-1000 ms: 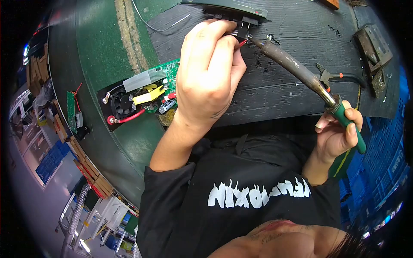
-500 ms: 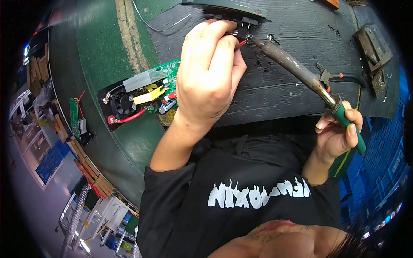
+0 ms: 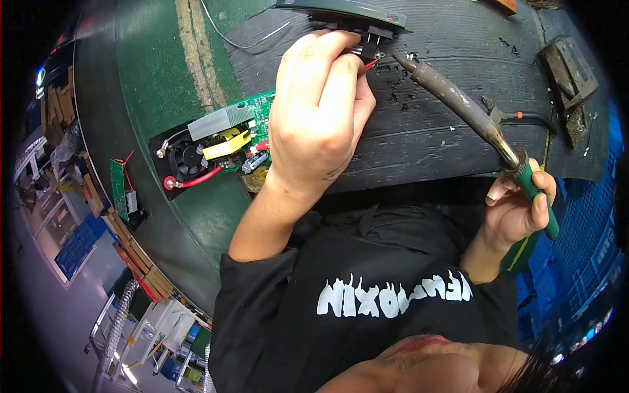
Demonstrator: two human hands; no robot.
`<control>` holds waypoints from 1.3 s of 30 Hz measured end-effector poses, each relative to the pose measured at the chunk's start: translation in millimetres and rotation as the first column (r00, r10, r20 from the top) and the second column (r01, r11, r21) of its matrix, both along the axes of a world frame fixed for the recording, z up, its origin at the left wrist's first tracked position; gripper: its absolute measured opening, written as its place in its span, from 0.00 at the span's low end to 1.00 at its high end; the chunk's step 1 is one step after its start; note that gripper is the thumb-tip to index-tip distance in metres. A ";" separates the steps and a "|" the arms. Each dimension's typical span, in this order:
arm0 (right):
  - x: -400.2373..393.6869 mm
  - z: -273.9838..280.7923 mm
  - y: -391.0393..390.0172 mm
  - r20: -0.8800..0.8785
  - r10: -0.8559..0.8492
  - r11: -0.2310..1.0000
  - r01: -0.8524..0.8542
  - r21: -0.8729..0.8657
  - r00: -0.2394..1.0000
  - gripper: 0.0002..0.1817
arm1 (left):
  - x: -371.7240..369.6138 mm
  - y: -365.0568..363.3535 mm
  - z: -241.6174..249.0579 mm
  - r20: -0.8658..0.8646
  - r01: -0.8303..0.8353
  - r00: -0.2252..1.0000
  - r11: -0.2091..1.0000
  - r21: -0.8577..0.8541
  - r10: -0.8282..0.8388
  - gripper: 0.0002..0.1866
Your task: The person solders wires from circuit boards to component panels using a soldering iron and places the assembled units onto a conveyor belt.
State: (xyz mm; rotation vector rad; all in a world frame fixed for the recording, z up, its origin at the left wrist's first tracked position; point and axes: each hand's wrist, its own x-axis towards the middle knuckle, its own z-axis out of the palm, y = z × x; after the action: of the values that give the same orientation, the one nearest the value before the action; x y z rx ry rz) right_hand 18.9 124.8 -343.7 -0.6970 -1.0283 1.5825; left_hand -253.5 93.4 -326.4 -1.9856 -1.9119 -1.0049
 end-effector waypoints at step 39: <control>5.2 3.6 -1.7 -0.005 -0.061 0.996 0.060 -0.062 0.998 0.18 | -25.5 -3.5 18.7 0.225 0.017 0.974 0.998 -0.063 -0.002 0.09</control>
State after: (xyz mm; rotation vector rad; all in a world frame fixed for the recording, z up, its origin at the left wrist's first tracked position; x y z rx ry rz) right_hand 24.0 123.1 -340.1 -0.7575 -0.9481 1.5684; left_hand -279.0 90.0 -307.7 -1.9909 -2.0750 -1.2339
